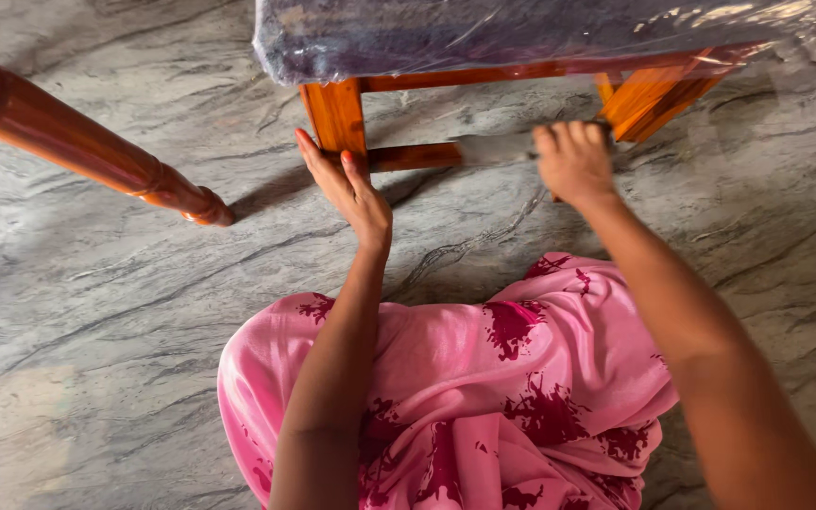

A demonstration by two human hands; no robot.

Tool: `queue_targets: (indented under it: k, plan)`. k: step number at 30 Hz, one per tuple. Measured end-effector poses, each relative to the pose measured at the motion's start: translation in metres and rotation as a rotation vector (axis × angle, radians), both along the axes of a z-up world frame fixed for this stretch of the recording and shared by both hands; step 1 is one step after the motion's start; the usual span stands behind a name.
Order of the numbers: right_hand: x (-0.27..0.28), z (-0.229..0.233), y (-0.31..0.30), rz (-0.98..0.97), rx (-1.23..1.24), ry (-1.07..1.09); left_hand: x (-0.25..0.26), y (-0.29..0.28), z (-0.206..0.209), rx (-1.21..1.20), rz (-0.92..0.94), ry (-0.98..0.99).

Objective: The person sits on the floor and wipes the legs and crossbars of a wooden chair and a wooden table using a grey cloth. The person cleans the furniture systematically, moving from the chair to the table legs.

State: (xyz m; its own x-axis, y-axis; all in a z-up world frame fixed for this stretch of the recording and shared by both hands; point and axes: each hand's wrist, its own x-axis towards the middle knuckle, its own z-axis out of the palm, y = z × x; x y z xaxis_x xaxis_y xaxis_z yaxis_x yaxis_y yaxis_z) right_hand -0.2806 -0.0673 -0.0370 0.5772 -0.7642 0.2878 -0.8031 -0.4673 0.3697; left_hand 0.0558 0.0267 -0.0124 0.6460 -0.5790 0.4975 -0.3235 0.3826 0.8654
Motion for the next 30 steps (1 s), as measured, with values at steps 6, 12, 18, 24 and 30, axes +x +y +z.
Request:
queue_targets:
  k: [6,12,18,24,30]
  plan:
    - [0.04,0.041,0.028,0.086,-0.269,0.019,-0.001,-0.009,0.014,-0.111,-0.031,0.067]
    - [0.208,0.014,0.032,0.119,0.25,-0.103,0.001,-0.008,0.015,-0.061,-0.038,0.08]
    - [0.239,0.016,0.037,0.267,0.154,-0.27,0.008,-0.011,0.008,-0.047,-0.05,0.004]
    - [0.13,0.002,0.0,0.266,0.19,-0.144,0.005,-0.005,0.001,0.011,0.013,-0.148]
    - [0.003,0.008,-0.009,0.097,0.19,-0.237,-0.017,0.008,0.002,-0.043,-0.007,-0.262]
